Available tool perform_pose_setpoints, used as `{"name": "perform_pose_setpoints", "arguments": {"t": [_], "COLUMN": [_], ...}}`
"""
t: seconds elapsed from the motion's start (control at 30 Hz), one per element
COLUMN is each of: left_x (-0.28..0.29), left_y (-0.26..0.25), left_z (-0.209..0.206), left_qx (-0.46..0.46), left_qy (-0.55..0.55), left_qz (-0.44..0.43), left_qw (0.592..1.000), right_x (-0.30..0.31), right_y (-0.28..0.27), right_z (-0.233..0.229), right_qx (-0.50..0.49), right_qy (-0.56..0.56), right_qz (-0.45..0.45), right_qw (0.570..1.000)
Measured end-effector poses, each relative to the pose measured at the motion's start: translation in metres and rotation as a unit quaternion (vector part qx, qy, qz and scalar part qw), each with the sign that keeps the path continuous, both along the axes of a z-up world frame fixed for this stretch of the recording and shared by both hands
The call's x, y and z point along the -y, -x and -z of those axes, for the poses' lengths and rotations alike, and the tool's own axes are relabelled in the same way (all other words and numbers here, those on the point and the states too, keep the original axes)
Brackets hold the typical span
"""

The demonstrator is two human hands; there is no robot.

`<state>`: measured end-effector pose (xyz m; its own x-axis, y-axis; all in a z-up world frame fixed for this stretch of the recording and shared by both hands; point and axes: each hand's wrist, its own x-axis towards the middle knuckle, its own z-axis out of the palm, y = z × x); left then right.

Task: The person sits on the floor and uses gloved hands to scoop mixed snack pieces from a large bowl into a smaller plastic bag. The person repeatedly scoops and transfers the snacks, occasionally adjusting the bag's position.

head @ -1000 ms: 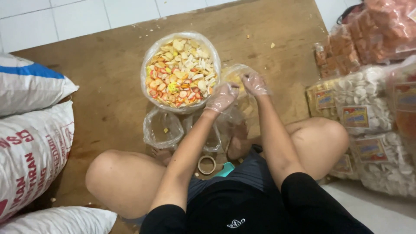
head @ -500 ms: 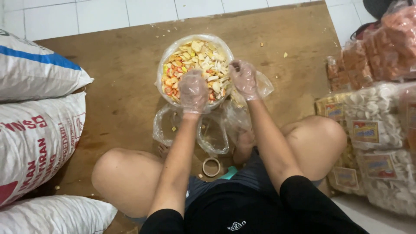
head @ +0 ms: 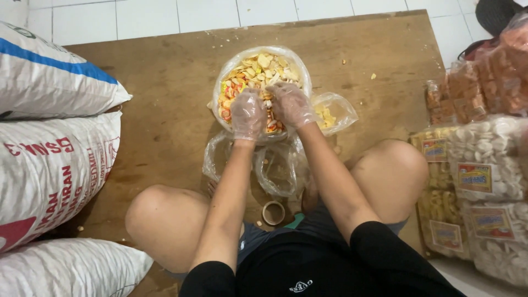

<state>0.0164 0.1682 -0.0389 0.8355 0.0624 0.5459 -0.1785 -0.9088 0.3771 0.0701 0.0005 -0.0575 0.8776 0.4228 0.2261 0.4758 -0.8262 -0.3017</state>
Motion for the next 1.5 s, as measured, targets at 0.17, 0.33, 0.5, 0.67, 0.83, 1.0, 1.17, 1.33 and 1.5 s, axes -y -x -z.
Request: {"name": "perform_pose_setpoints", "arguments": {"t": [0.17, 0.33, 0.5, 0.67, 0.83, 1.0, 1.17, 1.33, 1.5], "left_x": [-0.004, -0.007, -0.001, -0.006, -0.006, 0.002, 0.012, 0.022, -0.016], "left_y": [0.014, 0.023, 0.039, 0.013, 0.042, 0.055, 0.047, 0.052, 0.020], "left_z": [-0.026, -0.055, -0.103, -0.039, -0.094, -0.133, -0.142, -0.172, -0.100], "left_qx": [-0.081, -0.189, -0.283, -0.316, -0.300, -0.238, -0.265, -0.279, -0.203], "left_qy": [0.080, 0.228, 0.295, 0.289, 0.287, 0.353, 0.381, 0.423, 0.249], "left_qz": [-0.005, -0.008, -0.066, -0.115, -0.118, -0.094, -0.093, -0.082, -0.070], "left_qw": [0.993, 0.955, 0.910, 0.896, 0.902, 0.900, 0.881, 0.858, 0.944], "right_x": [0.003, 0.010, 0.006, -0.006, -0.014, -0.017, -0.009, 0.023, 0.053], "right_y": [-0.014, -0.021, -0.004, 0.015, 0.029, 0.029, 0.035, 0.032, 0.028], "right_z": [0.038, 0.022, -0.025, -0.055, -0.050, -0.067, -0.097, -0.082, -0.064], "right_qx": [0.018, -0.046, -0.136, -0.154, -0.081, 0.026, -0.060, -0.112, -0.104], "right_qy": [0.058, 0.044, -0.041, -0.113, -0.168, -0.269, -0.392, -0.510, -0.515], "right_qz": [0.037, 0.054, 0.088, 0.116, 0.118, 0.159, 0.149, 0.123, 0.130], "right_qw": [0.997, 0.997, 0.986, 0.975, 0.975, 0.950, 0.906, 0.844, 0.841]}}
